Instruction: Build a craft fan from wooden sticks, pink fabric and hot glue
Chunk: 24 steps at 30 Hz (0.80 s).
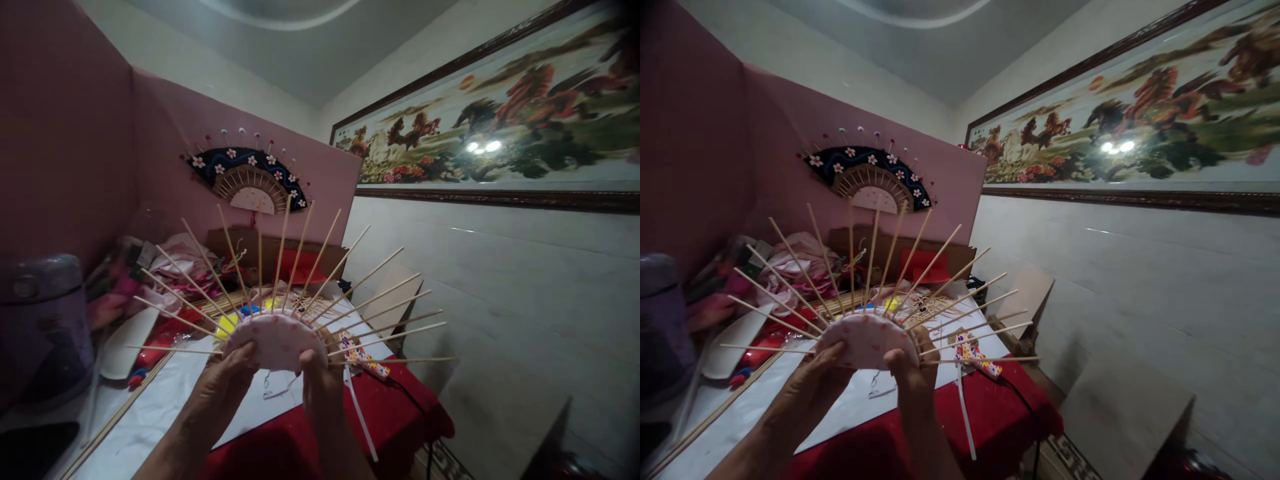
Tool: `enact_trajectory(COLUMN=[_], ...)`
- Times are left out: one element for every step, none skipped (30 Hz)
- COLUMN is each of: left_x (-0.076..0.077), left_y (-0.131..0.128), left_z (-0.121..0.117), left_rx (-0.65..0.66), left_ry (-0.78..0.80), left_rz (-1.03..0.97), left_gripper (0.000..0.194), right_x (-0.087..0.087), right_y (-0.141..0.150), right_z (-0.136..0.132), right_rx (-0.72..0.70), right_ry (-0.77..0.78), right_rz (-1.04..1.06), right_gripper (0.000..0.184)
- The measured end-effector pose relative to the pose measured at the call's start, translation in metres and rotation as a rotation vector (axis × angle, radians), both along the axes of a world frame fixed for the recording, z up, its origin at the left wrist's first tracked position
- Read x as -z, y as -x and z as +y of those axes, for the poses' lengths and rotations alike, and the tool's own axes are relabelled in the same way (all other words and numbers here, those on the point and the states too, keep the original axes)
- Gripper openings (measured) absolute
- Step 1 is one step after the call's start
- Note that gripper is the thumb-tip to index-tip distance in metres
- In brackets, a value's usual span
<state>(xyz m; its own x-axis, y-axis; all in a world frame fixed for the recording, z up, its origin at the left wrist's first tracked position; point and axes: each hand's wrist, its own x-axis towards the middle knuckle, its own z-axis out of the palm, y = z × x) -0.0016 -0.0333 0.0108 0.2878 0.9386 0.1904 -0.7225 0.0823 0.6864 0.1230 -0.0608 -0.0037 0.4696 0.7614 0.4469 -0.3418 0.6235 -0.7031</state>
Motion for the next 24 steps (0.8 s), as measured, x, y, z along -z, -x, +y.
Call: enact_trajectory(left_x=[0.0,0.0,0.0,0.001,0.001,0.002,0.002,0.002,0.003,0.003,0.003,0.003,0.003,0.002,0.001,0.001,0.0,-0.001,-0.002,-0.003,-0.004,-0.006,-0.007,-0.008], left_y=[0.0,0.0,0.0,-0.001,-0.001,-0.001,-0.002,-0.002,-0.003,-0.003,-0.004,-0.004,-0.005,-0.005,-0.005,-0.006,-0.006,-0.006,-0.005,-0.005,-0.004,-0.003,-0.002,-0.001], left_z=[-0.001,-0.001,-0.002,-0.002,-0.002,-0.002,-0.002,-0.002,-0.002,-0.002,-0.001,-0.001,-0.001,0.0,0.0,0.0,0.001,0.002,0.003,0.004,0.005,0.006,0.007,0.008], left_rx=[0.01,0.018,0.025,0.036,0.051,0.063,0.072,0.075,0.072,0.072,0.072,0.072,0.076,0.076,0.071,0.061,0.045,0.026,0.005,-0.017,-0.036,-0.055,-0.068,-0.075], left_ry=[0.002,0.005,0.005,0.001,-0.004,-0.004,0.001,0.012,0.027,0.044,0.059,0.073,0.086,0.102,0.121,0.139,0.156,0.175,0.198,0.225,0.26,0.304,0.351,0.394], left_rz=[-0.006,-0.008,-0.007,-0.004,-0.002,-0.003,-0.007,-0.015,-0.026,-0.04,-0.057,-0.076,-0.094,-0.109,-0.119,-0.123,-0.124,-0.123,-0.12,-0.118,-0.117,-0.116,-0.117,-0.121], left_gripper=[0.041,0.043,0.044,0.045,0.045,0.045,0.046,0.046,0.047,0.048,0.049,0.05,0.05,0.05,0.049,0.047,0.045,0.042,0.04,0.039,0.037,0.036,0.035,0.035], right_x=[-0.004,-0.006,-0.008,-0.009,-0.008,-0.007,-0.005,-0.004,-0.003,-0.004,-0.005,-0.008,-0.011,-0.015,-0.018,-0.021,-0.022,-0.022,-0.021,-0.019,-0.016,-0.013,-0.01,-0.008], right_y=[0.002,0.004,0.006,0.008,0.01,0.011,0.012,0.013,0.015,0.016,0.017,0.018,0.019,0.02,0.021,0.021,0.022,0.022,0.021,0.021,0.02,0.019,0.019,0.019], right_z=[-0.003,-0.005,-0.007,-0.009,-0.009,-0.009,-0.009,-0.009,-0.008,-0.008,-0.008,-0.008,-0.008,-0.007,-0.006,-0.005,-0.004,-0.003,-0.002,-0.002,-0.001,-0.001,-0.001,-0.001], right_rx=[0.009,0.01,0.009,0.019,0.036,0.06,0.088,0.112,0.134,0.159,0.185,0.212,0.23,0.234,0.225,0.205,0.185,0.167,0.152,0.14,0.124,0.105,0.085,0.069], right_ry=[0.01,0.021,0.024,0.015,0.0,-0.014,-0.023,-0.024,-0.017,-0.004,0.011,0.025,0.035,0.042,0.049,0.056,0.072,0.092,0.118,0.141,0.153,0.151,0.142,0.129], right_rz=[-0.002,-0.012,-0.027,-0.039,-0.051,-0.057,-0.057,-0.054,-0.047,-0.033,-0.012,0.015,0.034,0.043,0.038,0.014,-0.019,-0.062,-0.109,-0.153,-0.2,-0.244,-0.279,-0.305], right_gripper=[0.042,0.036,0.03,0.026,0.022,0.02,0.018,0.017,0.017,0.017,0.019,0.02,0.021,0.022,0.023,0.024,0.025,0.026,0.028,0.029,0.031,0.032,0.032,0.031])
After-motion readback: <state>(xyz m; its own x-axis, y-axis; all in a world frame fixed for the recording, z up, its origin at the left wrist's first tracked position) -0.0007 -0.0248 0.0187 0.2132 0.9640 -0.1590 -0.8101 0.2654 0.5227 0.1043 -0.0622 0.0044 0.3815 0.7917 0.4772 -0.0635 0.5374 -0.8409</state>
